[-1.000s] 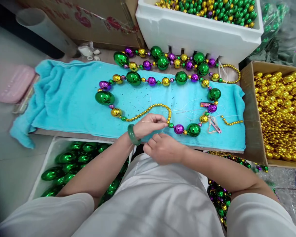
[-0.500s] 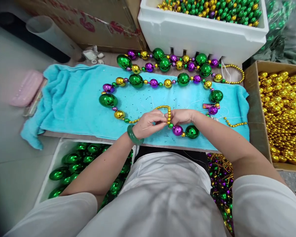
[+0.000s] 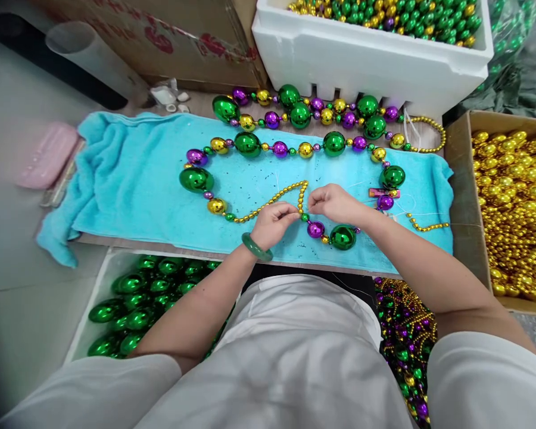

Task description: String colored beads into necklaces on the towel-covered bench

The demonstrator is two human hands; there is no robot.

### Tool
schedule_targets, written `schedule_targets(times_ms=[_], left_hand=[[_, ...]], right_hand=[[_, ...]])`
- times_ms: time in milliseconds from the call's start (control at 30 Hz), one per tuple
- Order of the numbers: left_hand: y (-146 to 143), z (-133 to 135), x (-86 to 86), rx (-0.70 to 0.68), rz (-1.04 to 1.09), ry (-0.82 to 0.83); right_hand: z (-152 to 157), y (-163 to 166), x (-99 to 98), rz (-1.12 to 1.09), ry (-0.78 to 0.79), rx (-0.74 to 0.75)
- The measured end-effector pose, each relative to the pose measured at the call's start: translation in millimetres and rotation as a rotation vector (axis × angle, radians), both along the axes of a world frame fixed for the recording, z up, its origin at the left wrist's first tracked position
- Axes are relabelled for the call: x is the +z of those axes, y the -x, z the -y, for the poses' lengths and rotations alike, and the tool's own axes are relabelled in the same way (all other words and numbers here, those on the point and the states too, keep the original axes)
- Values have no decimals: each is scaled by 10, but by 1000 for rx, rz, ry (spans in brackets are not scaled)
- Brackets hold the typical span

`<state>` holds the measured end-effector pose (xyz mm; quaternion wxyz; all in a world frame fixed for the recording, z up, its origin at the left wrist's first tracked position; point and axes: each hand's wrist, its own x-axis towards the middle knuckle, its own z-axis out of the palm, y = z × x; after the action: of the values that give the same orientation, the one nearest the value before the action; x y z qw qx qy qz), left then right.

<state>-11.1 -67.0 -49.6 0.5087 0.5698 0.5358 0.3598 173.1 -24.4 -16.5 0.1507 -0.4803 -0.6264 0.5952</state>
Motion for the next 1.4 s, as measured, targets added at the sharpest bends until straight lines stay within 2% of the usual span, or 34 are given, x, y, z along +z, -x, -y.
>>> schedule_targets(times_ms=[67,167,333,433,567,700,833,933,1067,1200,1300,1400], left_hand=[[-25,-6,-53,10,-25,19],[10,3,-100,-21,-172,-12],[172,85,-137,-109,-505,-214],[246,157,-137,-130,-627,-302],[342,244,-32,-108,-797,-260],[460,294,138,-156,-970,-223],[510,302,185,-187,-1017,-311],[502,284,134,-306,-1030,-368],[509,230,114,-394,-1110,-348],[524,175,197,-475,-1187,-318],[503,148,247,-528,-1239,-303],[479,132,261,-565,-1267,-273]], right_hand=[[52,-5,-10,58,-12,-42],[66,-65,-79,152,-13,-50],[3,-244,-201,290,-72,-102],[-3,-331,-214,307,-77,-117],[23,-380,-191,322,-101,-157],[47,-367,-190,336,-177,-205],[77,-312,-164,333,-210,-191],[111,-263,-106,325,-231,-199],[150,-210,-33,284,-290,-235],[175,-150,-3,202,-352,-275],[204,-83,13,135,-300,-305],[249,-8,32,34,-149,-310]])
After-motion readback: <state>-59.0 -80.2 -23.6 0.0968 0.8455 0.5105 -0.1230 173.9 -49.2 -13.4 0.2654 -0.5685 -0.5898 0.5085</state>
